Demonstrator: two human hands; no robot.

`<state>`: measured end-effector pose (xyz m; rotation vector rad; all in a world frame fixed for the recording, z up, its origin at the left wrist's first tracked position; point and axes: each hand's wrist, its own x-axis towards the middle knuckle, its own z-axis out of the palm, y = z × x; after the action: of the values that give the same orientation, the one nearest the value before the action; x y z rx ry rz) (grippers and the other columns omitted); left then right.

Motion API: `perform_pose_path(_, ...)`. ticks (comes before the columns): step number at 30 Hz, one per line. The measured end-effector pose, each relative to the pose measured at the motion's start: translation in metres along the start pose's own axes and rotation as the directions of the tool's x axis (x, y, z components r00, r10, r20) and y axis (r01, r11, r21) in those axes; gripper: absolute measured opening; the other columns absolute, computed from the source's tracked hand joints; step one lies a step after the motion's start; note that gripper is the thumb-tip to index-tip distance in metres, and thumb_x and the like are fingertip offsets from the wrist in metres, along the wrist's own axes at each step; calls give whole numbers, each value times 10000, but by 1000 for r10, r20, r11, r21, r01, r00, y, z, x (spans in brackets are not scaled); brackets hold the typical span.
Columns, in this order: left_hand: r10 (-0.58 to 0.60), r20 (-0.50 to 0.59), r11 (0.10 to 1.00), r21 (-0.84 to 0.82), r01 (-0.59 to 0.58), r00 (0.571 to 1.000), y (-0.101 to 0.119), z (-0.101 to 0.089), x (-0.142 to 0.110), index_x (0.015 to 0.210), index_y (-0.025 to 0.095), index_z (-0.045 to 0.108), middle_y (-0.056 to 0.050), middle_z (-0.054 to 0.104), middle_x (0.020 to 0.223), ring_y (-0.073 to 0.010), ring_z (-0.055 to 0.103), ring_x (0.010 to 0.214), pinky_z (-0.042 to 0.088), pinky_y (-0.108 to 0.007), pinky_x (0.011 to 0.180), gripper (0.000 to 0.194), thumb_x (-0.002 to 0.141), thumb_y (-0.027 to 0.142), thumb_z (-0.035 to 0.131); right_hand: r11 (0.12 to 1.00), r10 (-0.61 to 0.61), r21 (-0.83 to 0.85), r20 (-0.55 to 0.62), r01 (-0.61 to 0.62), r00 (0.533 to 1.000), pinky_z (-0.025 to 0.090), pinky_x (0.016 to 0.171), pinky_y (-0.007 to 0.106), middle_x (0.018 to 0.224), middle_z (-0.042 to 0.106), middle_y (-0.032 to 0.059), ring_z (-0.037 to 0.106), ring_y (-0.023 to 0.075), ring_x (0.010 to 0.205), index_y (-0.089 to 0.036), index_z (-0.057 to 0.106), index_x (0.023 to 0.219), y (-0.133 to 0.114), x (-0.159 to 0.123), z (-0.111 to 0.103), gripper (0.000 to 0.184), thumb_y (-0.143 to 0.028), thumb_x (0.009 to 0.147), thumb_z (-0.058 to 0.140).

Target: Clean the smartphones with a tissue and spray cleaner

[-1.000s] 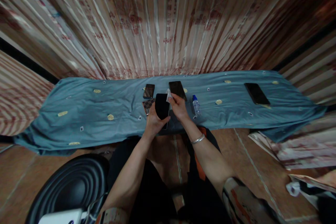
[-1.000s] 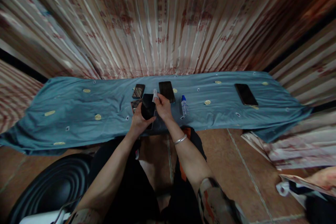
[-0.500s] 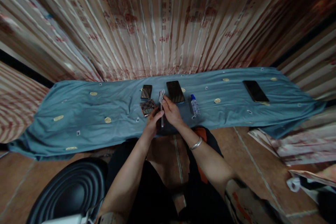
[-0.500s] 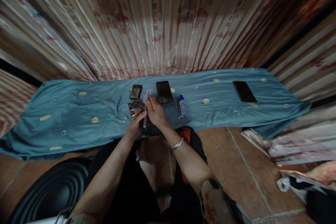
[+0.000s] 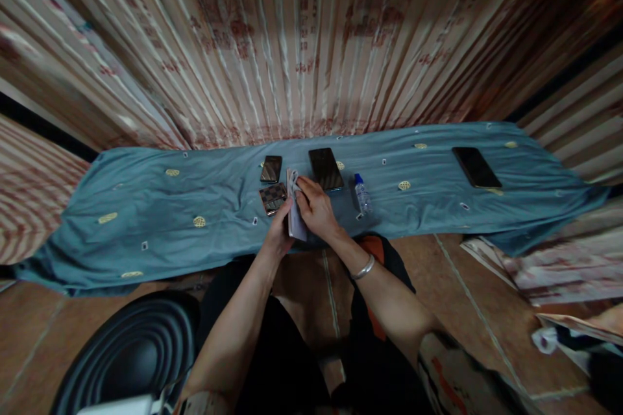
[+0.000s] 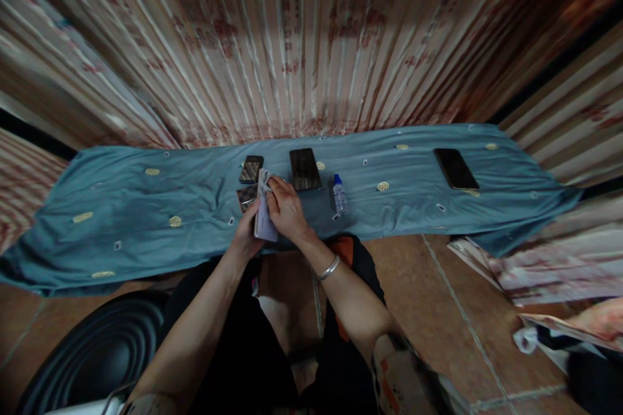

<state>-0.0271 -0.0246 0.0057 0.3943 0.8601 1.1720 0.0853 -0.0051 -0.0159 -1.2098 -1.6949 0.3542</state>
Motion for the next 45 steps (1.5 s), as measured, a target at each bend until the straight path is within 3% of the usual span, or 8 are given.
perform_pose_path(7,-18,16,999,-30,18,1000,-2,3,-3,1075,139,729,-64,782,989,-225,702,1103,543,-285,957,254,851,242,668,1000,-10,-6,51,10,999,410,1169,447,1459,588,109,525,222,1364,-206,522,1456,-8,0,-8,472,-355,1034,370)
perform_pose_path(12,-35,-71,999,-33,33,997,5,7,-5,1184,146,694,-43,780,901,-181,732,996,568,-242,861,298,957,249,530,999,-32,7,102,31,994,388,1192,443,1473,582,77,488,206,1407,-238,545,1444,-9,-1,-5,456,-345,1034,376)
perform_pose_path(17,-66,-62,998,-4,66,996,4,3,-4,1239,155,669,-62,779,975,-204,731,987,580,-268,850,360,952,334,542,1000,6,-25,99,-3,995,390,1188,466,1462,589,117,506,230,1391,-180,556,1433,-5,-1,-2,473,-347,1031,371)
perform_pose_path(25,-121,-10,992,46,121,993,-1,8,-10,1091,160,696,-40,735,776,-210,740,873,592,-308,829,293,966,317,482,997,64,-55,62,-61,996,374,1202,456,1484,563,126,491,233,1402,-169,526,1458,1,2,-5,496,-361,1030,364)
perform_pose_path(32,-67,-82,997,29,69,994,5,7,-7,1240,141,641,-58,765,954,-193,727,954,580,-263,838,371,957,333,498,1000,1,10,114,-2,994,363,1215,427,1484,564,125,479,221,1416,-170,553,1439,-3,-1,-4,484,-373,1037,375)
perform_pose_path(38,-91,18,994,57,90,996,-3,3,-8,987,163,694,-53,736,797,-224,737,871,597,-303,776,257,904,384,593,997,70,-23,73,-69,995,363,1214,467,1492,556,125,482,242,1413,-178,522,1464,4,1,-4,496,-383,1037,371)
perform_pose_path(41,-97,63,994,62,93,993,-4,1,-7,983,174,704,-53,727,774,-243,736,887,600,-338,802,259,899,399,607,994,103,-37,72,-100,992,358,1217,474,1482,567,124,481,244,1415,-178,522,1462,7,1,-3,497,-392,1037,377)
perform_pose_path(45,-50,-15,998,45,51,999,-1,-1,-4,1057,179,717,-45,736,795,-226,732,880,586,-294,771,275,909,380,602,995,104,-21,90,-103,990,377,1207,470,1460,589,117,503,244,1397,-193,557,1431,5,-1,0,476,-399,1033,396)
